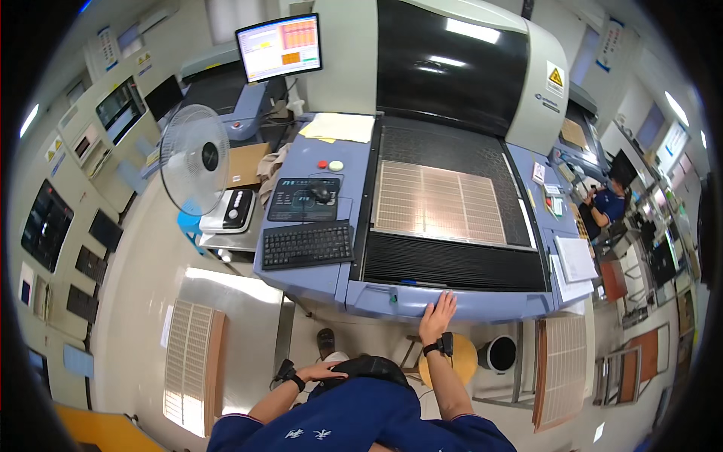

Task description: The person operates a machine using a mouse and keyboard while looking at a monitor, then leans over to inspect a large patterned sheet. They return to using the mouse and keyboard before finally walking away from the workstation.

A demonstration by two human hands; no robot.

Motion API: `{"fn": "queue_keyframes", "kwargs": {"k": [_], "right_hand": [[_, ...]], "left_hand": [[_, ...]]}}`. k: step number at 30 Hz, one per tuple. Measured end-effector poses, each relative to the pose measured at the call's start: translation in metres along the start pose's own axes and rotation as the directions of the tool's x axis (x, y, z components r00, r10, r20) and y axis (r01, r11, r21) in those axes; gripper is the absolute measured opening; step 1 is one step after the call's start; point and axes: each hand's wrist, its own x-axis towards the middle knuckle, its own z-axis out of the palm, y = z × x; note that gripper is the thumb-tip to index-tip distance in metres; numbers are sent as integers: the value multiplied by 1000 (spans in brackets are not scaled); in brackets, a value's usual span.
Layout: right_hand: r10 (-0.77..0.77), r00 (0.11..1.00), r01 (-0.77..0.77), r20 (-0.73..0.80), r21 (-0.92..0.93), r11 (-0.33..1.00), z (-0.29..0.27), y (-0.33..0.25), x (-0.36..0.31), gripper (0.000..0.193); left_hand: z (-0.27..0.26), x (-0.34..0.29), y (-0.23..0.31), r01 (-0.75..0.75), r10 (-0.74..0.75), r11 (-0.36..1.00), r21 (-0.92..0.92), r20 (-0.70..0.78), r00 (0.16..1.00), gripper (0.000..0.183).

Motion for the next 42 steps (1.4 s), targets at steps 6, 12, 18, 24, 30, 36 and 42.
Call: {"fn": "queue_keyframes", "kwargs": {"k": [6,12,18,24,30,36,42], "right_hand": [[34,999,-33,-32,21,999,0,-2,-9,55],[28,997,-28,-67,13,1000,3,-2,-5,55],[107,992,-104,-69,45,994,3,-11,-2,56],[98,974,-26,-204,333,943,7,-98,83,49],[-135,980,189,-146,478,858,60,-225,199,44],[-373,922,321,106,332,887,153,-296,240,49],[-453,860,400,235,241,884,220,-302,252,59]], "left_hand": [[19,-31,-20,-35,-18,962,-270,-192,981,74],[-1,-54,22,22,68,967,252,-340,938,48],[-22,-61,11,14,36,993,121,-401,915,49],[-79,-57,0,-84,16,996,-26,-887,462,39],[-184,-65,39,-143,156,977,160,-987,-42,43],[-253,-27,25,-132,206,968,213,-976,-66,57],[-250,-5,25,-59,255,964,261,-962,-92,55]]}}
